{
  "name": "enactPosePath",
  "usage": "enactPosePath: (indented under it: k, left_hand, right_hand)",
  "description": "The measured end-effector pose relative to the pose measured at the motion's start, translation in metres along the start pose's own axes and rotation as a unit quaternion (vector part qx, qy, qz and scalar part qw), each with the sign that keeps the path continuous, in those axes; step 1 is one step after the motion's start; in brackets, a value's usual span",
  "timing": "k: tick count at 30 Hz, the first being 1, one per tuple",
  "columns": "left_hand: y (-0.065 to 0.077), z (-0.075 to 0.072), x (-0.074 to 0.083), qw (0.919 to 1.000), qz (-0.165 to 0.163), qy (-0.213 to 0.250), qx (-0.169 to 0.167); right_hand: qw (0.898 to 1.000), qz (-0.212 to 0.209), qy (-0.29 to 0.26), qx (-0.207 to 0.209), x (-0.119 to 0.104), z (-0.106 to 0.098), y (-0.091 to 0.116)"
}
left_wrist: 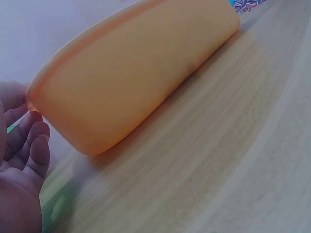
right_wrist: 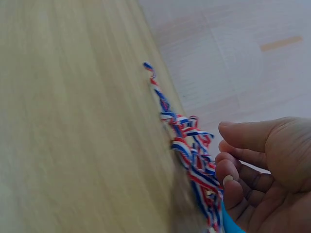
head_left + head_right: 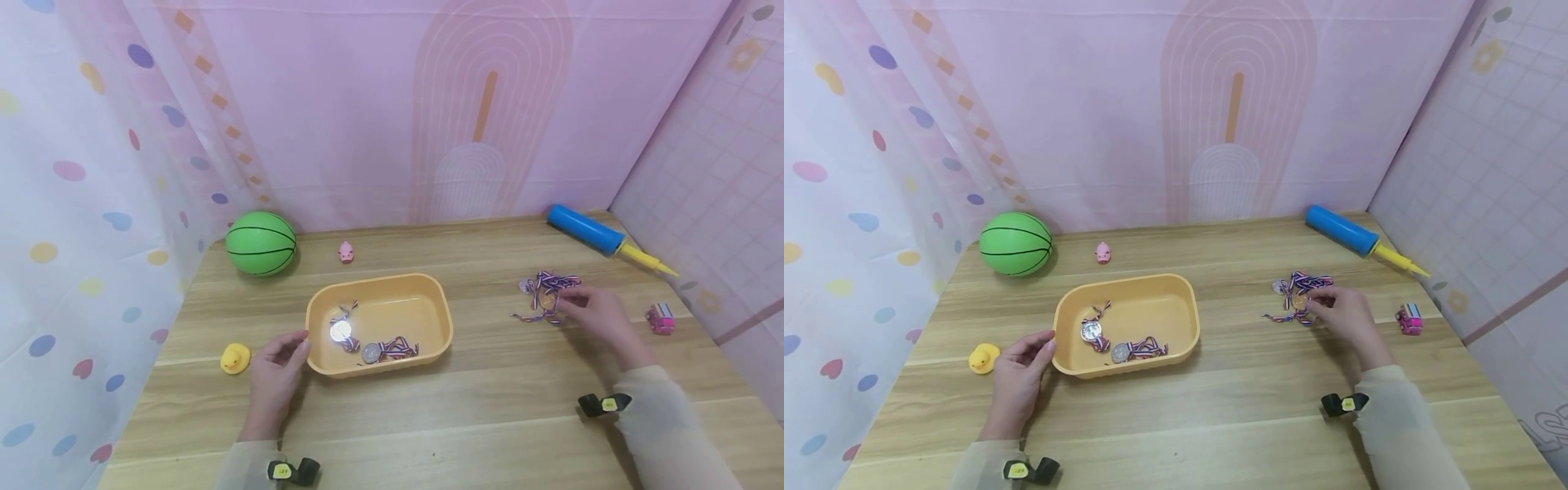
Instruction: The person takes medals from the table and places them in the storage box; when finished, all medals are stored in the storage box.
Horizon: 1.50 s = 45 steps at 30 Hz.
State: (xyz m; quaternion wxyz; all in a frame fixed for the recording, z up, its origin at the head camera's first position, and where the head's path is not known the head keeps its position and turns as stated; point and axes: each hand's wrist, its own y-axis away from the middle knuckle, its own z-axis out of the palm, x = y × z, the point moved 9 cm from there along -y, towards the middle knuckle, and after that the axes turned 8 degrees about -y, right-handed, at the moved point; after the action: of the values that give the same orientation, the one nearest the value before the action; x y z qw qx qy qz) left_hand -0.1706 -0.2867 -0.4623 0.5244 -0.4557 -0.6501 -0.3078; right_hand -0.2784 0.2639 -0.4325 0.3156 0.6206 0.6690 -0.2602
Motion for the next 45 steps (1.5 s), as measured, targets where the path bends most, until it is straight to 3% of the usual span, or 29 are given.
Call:
enactPosePath:
  k: [17,25,33,45]
  left_hand:
    - [0.001,0.000,0.004,0.9998,0.018,-0.001,0.004]
    - [0.000,0.000,0.002,0.9998,0.016,-0.008,0.002]
    - [0.000,0.000,-0.001,0.9999,0.009,-0.013,0.002]
    - [-0.001,0.000,-0.003,0.9998,0.005,-0.018,-0.003]
  right_hand:
    - [0.998,-0.030,0.049,0.012,0.006,0.015,-0.017]
    - [0.999,0.010,0.047,0.003,0.014,0.017,-0.020]
    - [0.998,-0.001,0.067,0.008,0.011,0.020,-0.023]
    - [0.999,0.024,0.046,0.013,0.011,0.020,-0.022]
